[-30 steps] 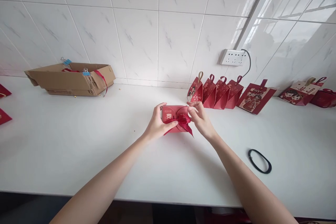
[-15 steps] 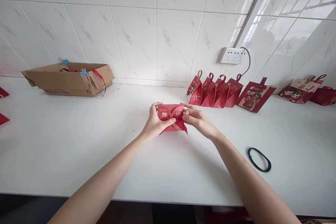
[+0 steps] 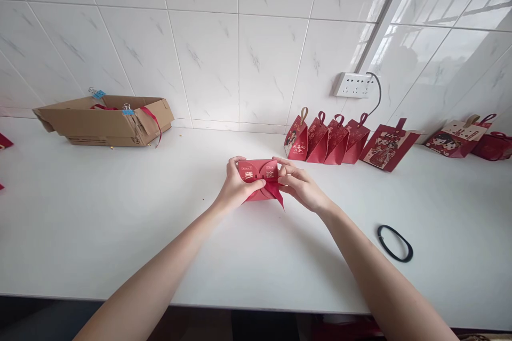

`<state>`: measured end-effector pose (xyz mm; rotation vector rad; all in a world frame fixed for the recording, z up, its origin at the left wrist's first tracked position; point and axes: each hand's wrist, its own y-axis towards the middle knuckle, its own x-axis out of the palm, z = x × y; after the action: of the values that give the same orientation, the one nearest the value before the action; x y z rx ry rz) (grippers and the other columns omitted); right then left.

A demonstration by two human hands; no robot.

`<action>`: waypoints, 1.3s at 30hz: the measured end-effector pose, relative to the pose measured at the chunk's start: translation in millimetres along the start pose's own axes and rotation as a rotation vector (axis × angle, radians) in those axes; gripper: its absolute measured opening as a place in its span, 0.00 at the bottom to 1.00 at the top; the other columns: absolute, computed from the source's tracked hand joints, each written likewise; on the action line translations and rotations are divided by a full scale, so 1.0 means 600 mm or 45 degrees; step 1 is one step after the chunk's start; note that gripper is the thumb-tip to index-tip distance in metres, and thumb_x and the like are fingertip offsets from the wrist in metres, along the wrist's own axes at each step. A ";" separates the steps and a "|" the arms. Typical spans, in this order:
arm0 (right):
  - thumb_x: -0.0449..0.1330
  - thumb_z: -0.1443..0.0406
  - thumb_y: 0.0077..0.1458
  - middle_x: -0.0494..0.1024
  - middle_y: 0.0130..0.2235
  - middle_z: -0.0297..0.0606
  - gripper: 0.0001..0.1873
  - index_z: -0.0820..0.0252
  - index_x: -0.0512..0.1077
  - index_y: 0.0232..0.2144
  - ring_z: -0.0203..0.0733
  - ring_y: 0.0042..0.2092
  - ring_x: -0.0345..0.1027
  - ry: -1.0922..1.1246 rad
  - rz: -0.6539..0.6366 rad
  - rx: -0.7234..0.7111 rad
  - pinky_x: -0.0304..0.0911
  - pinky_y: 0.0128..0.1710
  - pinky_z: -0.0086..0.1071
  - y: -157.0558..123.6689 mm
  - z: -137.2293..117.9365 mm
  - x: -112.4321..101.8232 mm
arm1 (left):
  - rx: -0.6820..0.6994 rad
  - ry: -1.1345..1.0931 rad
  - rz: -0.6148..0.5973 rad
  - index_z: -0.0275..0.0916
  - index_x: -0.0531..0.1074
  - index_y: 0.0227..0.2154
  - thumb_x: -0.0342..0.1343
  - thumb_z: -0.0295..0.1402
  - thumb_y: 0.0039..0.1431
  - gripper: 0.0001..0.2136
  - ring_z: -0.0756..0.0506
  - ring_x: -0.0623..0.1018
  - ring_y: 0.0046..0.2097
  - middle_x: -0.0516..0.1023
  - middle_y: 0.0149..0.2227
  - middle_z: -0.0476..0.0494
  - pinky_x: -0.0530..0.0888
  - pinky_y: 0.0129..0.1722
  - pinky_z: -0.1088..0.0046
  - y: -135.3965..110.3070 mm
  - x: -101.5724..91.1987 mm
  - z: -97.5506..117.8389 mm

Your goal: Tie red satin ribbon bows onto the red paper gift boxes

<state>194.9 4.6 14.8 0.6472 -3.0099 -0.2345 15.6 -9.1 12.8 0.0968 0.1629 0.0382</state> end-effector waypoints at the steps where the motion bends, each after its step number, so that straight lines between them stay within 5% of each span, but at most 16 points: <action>1: 0.57 0.66 0.48 0.58 0.57 0.34 0.09 0.57 0.64 0.19 0.44 0.64 0.37 0.018 0.001 0.008 0.63 0.49 0.41 0.000 0.000 0.000 | -0.007 0.007 0.007 0.43 0.52 0.45 0.62 0.33 0.42 0.29 0.44 0.73 0.44 0.65 0.46 0.42 0.72 0.40 0.65 0.000 0.000 0.001; 12: 0.64 0.58 0.44 0.54 0.61 0.34 0.16 0.60 0.63 0.18 0.50 0.58 0.54 0.184 -0.008 0.031 0.61 0.52 0.45 0.002 0.000 0.003 | -0.028 0.000 0.030 0.43 0.52 0.46 0.62 0.33 0.43 0.30 0.44 0.73 0.44 0.67 0.46 0.42 0.71 0.41 0.66 -0.002 -0.001 0.003; 18: 0.61 0.55 0.49 0.70 0.50 0.39 0.16 0.60 0.64 0.23 0.42 0.46 0.68 0.054 0.012 0.023 0.59 0.53 0.44 0.001 -0.007 0.001 | -0.056 0.025 -0.218 0.45 0.49 0.54 0.61 0.40 0.45 0.35 0.41 0.68 0.54 0.67 0.52 0.40 0.67 0.50 0.63 0.008 -0.034 0.008; 21: 0.60 0.56 0.50 0.72 0.47 0.38 0.14 0.59 0.64 0.24 0.42 0.46 0.68 0.022 0.056 0.022 0.62 0.50 0.45 0.001 -0.008 -0.004 | 0.052 0.222 -0.087 0.45 0.54 0.52 0.61 0.44 0.43 0.33 0.38 0.62 0.59 0.62 0.55 0.38 0.66 0.50 0.63 0.012 -0.054 0.013; 28: 0.59 0.57 0.52 0.74 0.39 0.37 0.12 0.59 0.65 0.27 0.41 0.44 0.69 -0.018 0.083 0.030 0.68 0.44 0.41 0.001 -0.008 -0.009 | 0.059 0.663 -0.067 0.41 0.61 0.30 0.57 0.53 0.43 0.22 0.44 0.74 0.36 0.71 0.34 0.47 0.68 0.30 0.71 0.001 -0.076 0.033; 33: 0.55 0.52 0.55 0.74 0.36 0.38 0.17 0.60 0.66 0.26 0.41 0.44 0.69 -0.057 0.120 0.024 0.70 0.42 0.39 0.002 -0.010 0.000 | 0.156 0.524 -0.131 0.42 0.60 0.31 0.54 0.51 0.48 0.19 0.46 0.74 0.36 0.73 0.36 0.48 0.68 0.29 0.73 0.002 -0.068 0.027; 39: 0.60 0.52 0.49 0.72 0.31 0.33 0.18 0.60 0.64 0.23 0.37 0.37 0.70 -0.089 0.204 0.041 0.69 0.44 0.40 0.006 -0.008 -0.004 | 0.147 0.407 -0.224 0.40 0.60 0.26 0.55 0.48 0.49 0.16 0.48 0.72 0.30 0.71 0.26 0.51 0.65 0.28 0.74 0.010 -0.067 0.019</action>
<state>196.4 8.0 20.0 0.4047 -3.1177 -0.2051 -22.5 -6.0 31.3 0.1908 0.4922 -0.1322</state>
